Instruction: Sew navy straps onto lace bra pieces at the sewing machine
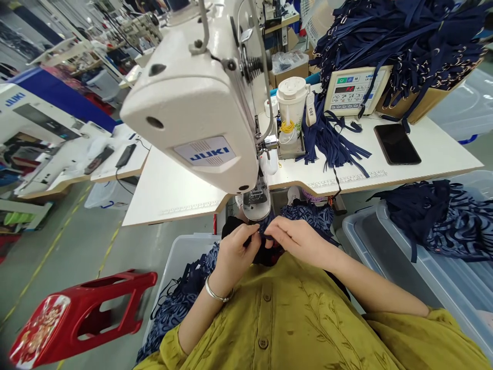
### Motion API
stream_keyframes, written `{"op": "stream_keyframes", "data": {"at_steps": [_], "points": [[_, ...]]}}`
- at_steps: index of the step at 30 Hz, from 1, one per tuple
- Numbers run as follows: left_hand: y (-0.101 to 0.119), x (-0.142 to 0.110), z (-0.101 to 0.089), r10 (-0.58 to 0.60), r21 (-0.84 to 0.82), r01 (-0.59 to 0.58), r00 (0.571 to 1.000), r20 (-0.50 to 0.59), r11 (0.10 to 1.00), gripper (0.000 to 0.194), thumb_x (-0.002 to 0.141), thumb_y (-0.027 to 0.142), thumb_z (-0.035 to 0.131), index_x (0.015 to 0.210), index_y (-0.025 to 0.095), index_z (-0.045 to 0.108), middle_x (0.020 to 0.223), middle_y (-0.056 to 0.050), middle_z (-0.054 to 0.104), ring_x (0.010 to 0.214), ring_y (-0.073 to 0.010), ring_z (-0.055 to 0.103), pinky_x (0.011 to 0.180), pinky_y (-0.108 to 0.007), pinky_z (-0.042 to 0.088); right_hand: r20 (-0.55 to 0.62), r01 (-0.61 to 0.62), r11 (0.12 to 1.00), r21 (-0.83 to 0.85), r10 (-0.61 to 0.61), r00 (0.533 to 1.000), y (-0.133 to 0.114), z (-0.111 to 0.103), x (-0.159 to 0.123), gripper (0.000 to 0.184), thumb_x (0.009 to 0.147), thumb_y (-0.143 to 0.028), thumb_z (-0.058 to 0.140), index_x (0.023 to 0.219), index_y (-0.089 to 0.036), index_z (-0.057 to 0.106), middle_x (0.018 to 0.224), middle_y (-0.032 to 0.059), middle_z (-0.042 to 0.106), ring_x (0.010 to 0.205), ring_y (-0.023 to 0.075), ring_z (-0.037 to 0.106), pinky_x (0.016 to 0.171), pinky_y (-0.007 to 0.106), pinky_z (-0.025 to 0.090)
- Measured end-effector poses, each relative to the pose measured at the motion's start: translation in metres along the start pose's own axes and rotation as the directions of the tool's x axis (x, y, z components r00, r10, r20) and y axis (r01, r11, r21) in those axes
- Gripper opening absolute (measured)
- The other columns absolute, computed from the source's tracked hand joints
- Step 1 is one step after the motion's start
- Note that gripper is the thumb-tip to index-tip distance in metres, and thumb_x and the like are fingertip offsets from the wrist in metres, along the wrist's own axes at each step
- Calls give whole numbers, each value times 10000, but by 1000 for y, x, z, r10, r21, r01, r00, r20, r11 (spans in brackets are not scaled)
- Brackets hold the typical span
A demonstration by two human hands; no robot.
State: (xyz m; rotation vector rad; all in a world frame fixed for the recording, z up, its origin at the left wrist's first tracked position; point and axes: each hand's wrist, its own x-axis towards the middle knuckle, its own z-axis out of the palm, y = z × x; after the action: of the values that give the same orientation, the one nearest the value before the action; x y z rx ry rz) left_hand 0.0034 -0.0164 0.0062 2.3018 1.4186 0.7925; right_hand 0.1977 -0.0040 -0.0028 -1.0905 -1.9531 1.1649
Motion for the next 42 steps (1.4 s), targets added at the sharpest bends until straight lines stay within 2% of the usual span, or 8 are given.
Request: {"op": "stream_keyframes", "data": {"at_steps": [13, 18, 23, 27, 31, 36, 40, 42], "points": [[9, 1, -3, 117, -125, -97, 979, 169, 987, 122, 883, 115, 465, 863, 204, 546, 723, 16, 538, 618, -103, 512, 563, -208, 413, -55, -235, 971, 45, 237, 970, -5, 0, 6, 51, 895, -249, 451, 919, -253, 496, 574, -85, 542, 449, 95, 586, 462, 190, 452], [8, -1, -6, 273, -284, -258, 962, 12, 923, 112, 857, 103, 559, 916, 198, 564, 1195, -108, 550, 880, -126, 607, 800, -269, 512, 187, -268, 901, 341, 214, 959, -3, -8, 10, 139, 941, -364, 443, 971, -234, 484, 604, -74, 532, 437, 79, 523, 377, 166, 394], [3, -4, -15, 158, -391, -127, 986, 49, 912, 127, 864, 96, 577, 916, 208, 549, 1006, -56, 640, 942, -139, 619, 809, -265, 514, 341, -175, 853, 492, -4, 940, 6, -49, 18, 346, 888, -481, 564, 1054, -178, 555, 586, -71, 485, 436, 61, 442, 415, 187, 338], [-6, -9, -22, -85, -601, 98, 995, 50, 794, 125, 852, 136, 630, 823, 206, 530, 923, -27, 665, 877, -135, 647, 777, -266, 526, -39, 35, 795, 606, -14, 999, 19, -83, 31, 358, 786, -540, 680, 921, -236, 550, 464, -104, 388, 464, 101, 434, 544, 253, 432], [-16, -14, -26, -182, -815, 211, 974, 132, 539, 186, 814, 147, 693, 777, 200, 519, 864, -7, 689, 791, -126, 669, 702, -241, 542, -458, 266, 682, 681, 114, 881, 25, -95, 50, 365, 742, -585, 692, 787, -277, 502, 462, -109, 188, 514, 127, 423, 775, 323, 488], [-18, -9, -26, -270, -898, 252, 950, 159, 361, 196, 799, 146, 720, 777, 202, 533, 866, 9, 712, 821, -121, 682, 728, -234, 545, -535, 192, 758, 623, 234, 812, 38, -89, 61, 318, 834, -575, 578, 772, -266, 533, 525, -77, 332, 543, 131, 447, 813, 347, 498], [-10, 4, -21, -324, -909, 280, 930, 176, 309, 217, 796, 184, 730, 758, 198, 518, 859, -10, 731, 888, -149, 683, 763, -264, 543, -747, 40, 976, 215, 138, 650, 38, -73, 43, 306, 885, -540, 541, 895, -251, 639, 960, 27, 638, 961, 191, 579, 923, 355, 451], [-5, 9, -16, -373, -904, 321, 905, 205, 281, 233, 787, 212, 742, 758, 197, 511, 864, -21, 736, 840, -151, 687, 706, -253, 541, -639, 24, 996, 85, 36, 768, 28, -60, 28, 359, 946, -509, 445, 870, -245, 675, 980, 41, 668, 984, 203, 599, 926, 350, 455]]}}
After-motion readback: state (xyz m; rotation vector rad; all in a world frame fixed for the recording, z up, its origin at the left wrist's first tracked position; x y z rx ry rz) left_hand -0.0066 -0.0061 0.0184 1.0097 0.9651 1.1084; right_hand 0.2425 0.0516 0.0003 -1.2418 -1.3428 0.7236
